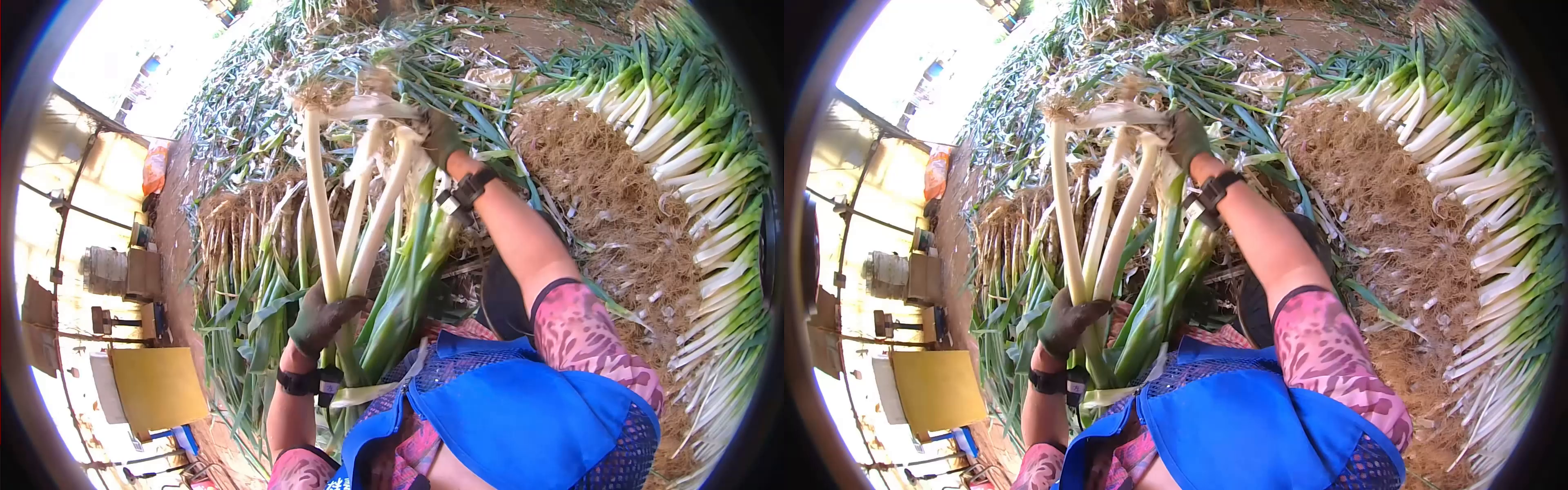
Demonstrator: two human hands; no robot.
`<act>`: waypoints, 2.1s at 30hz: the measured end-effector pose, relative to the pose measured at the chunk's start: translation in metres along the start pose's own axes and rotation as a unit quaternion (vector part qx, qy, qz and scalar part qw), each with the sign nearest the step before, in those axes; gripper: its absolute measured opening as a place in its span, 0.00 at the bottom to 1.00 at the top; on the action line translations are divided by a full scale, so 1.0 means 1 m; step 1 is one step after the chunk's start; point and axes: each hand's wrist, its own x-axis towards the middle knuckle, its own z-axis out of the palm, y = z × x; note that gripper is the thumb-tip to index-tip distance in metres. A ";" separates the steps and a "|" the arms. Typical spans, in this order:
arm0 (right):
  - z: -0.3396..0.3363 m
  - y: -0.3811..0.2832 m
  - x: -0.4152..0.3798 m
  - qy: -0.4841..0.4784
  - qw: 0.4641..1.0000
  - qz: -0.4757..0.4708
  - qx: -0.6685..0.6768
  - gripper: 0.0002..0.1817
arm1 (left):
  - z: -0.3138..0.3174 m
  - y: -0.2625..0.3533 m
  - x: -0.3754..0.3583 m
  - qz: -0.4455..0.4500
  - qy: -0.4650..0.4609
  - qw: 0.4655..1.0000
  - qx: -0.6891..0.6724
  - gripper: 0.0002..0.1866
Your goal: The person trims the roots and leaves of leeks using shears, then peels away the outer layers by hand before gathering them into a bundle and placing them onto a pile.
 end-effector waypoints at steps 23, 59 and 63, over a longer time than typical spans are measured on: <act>-0.032 -0.138 0.085 -0.118 0.789 -0.357 -0.486 0.11 | -0.005 -0.055 -0.028 0.002 0.050 0.998 -0.042 0.26; -0.017 -0.081 -0.017 -0.473 0.852 -0.199 0.106 0.10 | 0.004 -0.072 0.001 0.060 0.059 0.996 0.038 0.17; -0.017 -0.099 -0.026 -0.415 0.873 -0.173 0.190 0.07 | -0.002 -0.070 -0.001 0.052 0.030 0.998 -0.032 0.21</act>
